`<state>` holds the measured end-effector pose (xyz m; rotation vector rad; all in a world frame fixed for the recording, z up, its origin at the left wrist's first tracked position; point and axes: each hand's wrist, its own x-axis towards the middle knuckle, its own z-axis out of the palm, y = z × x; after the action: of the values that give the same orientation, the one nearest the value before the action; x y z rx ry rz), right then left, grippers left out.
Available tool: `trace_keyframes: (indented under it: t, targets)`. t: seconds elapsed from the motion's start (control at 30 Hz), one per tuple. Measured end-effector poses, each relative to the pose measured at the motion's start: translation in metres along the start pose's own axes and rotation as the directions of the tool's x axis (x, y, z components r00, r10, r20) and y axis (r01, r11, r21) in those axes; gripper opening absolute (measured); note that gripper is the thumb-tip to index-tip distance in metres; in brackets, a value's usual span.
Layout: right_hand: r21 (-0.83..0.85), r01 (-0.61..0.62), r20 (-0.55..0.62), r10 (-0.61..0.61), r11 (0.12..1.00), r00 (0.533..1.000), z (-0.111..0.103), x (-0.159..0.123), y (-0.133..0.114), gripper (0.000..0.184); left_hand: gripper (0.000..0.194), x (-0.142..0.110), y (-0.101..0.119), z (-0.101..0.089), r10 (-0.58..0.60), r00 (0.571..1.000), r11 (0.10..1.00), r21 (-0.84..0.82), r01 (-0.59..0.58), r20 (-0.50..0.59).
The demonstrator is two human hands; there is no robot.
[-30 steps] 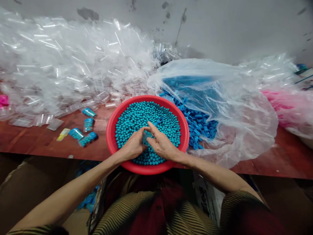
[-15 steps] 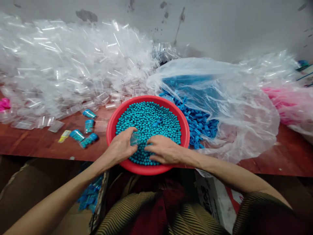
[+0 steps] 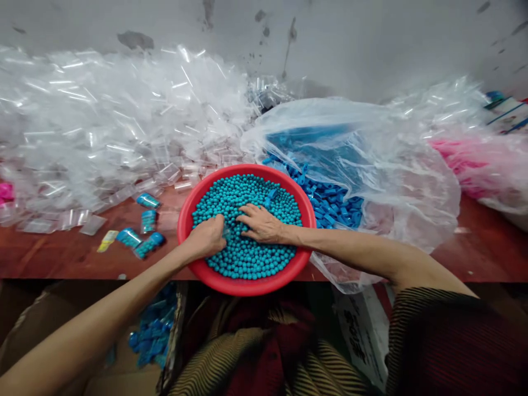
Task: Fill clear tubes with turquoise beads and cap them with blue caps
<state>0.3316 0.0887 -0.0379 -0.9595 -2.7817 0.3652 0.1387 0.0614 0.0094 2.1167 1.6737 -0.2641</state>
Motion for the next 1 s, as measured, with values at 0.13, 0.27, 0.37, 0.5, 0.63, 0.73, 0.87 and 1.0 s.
trace_keyframes:
  t: [0.13,0.27,0.37,0.5,0.63,0.73,0.87,1.0]
  targets:
    - [0.384,-0.327,-0.189,0.419,0.864,0.888,0.009,0.015,0.014,0.026,0.031,0.017,0.008,0.008,-0.164,0.986,0.880,-0.447,0.161,0.033]
    - [0.661,-0.421,-0.170,0.671,0.621,0.722,0.017,0.032,0.019,0.025,0.037,0.033,0.022,0.022,-0.179,0.984,0.743,-0.655,0.136,0.001]
    - [0.686,-0.446,-0.165,0.720,0.575,0.674,0.018,0.037,0.014,0.027,0.040,0.041,0.030,0.031,-0.160,0.987,0.591,-0.803,0.077,-0.023]
    - [0.669,-0.446,-0.184,0.714,0.594,0.675,0.009,0.036,-0.003,0.025,0.045,0.044,0.037,0.034,-0.107,0.992,0.371,-0.928,-0.024,-0.069]
    - [0.543,-0.423,-0.216,0.608,0.725,0.764,-0.006,0.029,-0.022,0.030,0.047,0.045,0.039,0.035,-0.020,0.996,0.070,-0.993,-0.090,-0.091]
    - [0.439,-0.402,-0.230,0.532,0.804,0.815,-0.013,0.020,-0.032,0.039,0.045,0.046,0.037,0.036,-0.017,0.997,0.026,-0.996,-0.080,-0.081]
    - [0.440,-0.302,-0.296,0.454,0.846,0.840,-0.029,0.003,-0.029,0.044,0.057,0.044,0.036,0.035,-0.028,0.999,-0.054,-0.998,-0.034,-0.032]
    - [0.565,-0.272,-0.441,0.564,0.779,0.698,-0.056,-0.031,0.008,0.029,0.072,0.040,0.036,0.031,0.004,0.999,-0.115,-0.993,0.038,0.038]
